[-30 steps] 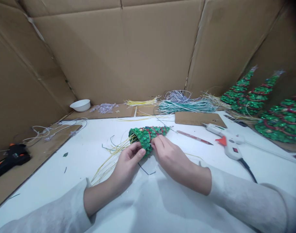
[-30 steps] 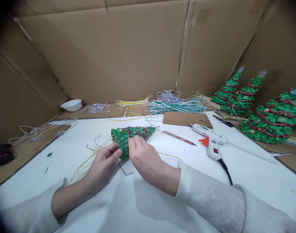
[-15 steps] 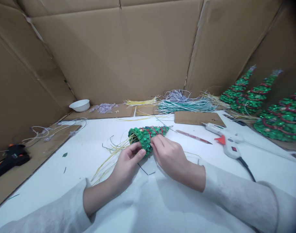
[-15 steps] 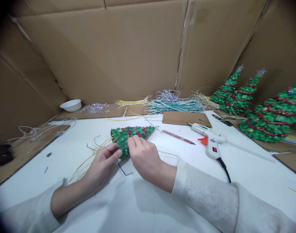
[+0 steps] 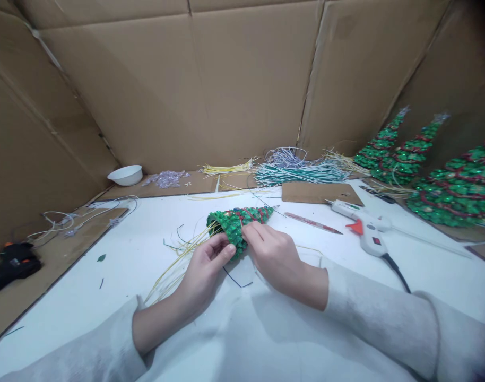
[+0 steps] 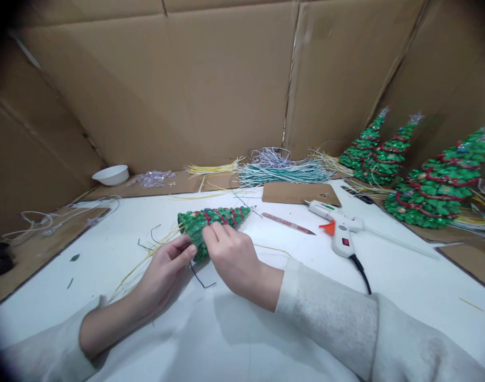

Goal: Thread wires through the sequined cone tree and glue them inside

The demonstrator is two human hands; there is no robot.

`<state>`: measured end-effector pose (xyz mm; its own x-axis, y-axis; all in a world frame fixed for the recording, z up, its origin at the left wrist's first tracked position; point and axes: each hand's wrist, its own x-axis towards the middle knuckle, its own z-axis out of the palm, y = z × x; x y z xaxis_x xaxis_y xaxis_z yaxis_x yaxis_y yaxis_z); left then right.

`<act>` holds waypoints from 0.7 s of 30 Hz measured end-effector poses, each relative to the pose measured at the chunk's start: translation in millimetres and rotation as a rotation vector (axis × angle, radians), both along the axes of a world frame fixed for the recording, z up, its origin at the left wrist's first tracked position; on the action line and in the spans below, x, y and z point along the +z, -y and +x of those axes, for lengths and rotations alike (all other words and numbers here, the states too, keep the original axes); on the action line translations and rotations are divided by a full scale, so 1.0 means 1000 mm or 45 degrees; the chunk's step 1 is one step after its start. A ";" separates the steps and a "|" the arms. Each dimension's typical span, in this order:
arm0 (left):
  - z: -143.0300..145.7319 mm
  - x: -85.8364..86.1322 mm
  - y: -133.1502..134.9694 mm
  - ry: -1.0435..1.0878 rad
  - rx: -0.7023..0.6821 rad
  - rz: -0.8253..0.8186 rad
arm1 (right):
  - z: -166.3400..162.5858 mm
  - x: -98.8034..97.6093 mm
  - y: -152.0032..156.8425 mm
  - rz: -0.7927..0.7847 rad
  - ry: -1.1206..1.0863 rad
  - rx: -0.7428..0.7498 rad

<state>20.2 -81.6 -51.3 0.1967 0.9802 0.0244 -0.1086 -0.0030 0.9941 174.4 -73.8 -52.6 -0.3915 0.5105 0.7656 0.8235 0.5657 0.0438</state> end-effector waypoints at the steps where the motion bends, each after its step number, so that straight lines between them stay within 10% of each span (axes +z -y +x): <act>1: 0.000 0.000 0.000 -0.001 0.003 0.007 | 0.001 0.000 -0.001 -0.009 -0.004 0.000; 21: 0.000 -0.003 -0.005 0.008 -0.008 0.035 | 0.016 -0.003 -0.007 -0.151 0.080 0.132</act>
<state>20.2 -76.8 -53.8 0.2024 0.9779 0.0526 -0.1146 -0.0297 0.9930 190.7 -66.7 -56.0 -0.4919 0.5503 0.6746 0.7583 0.6516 0.0214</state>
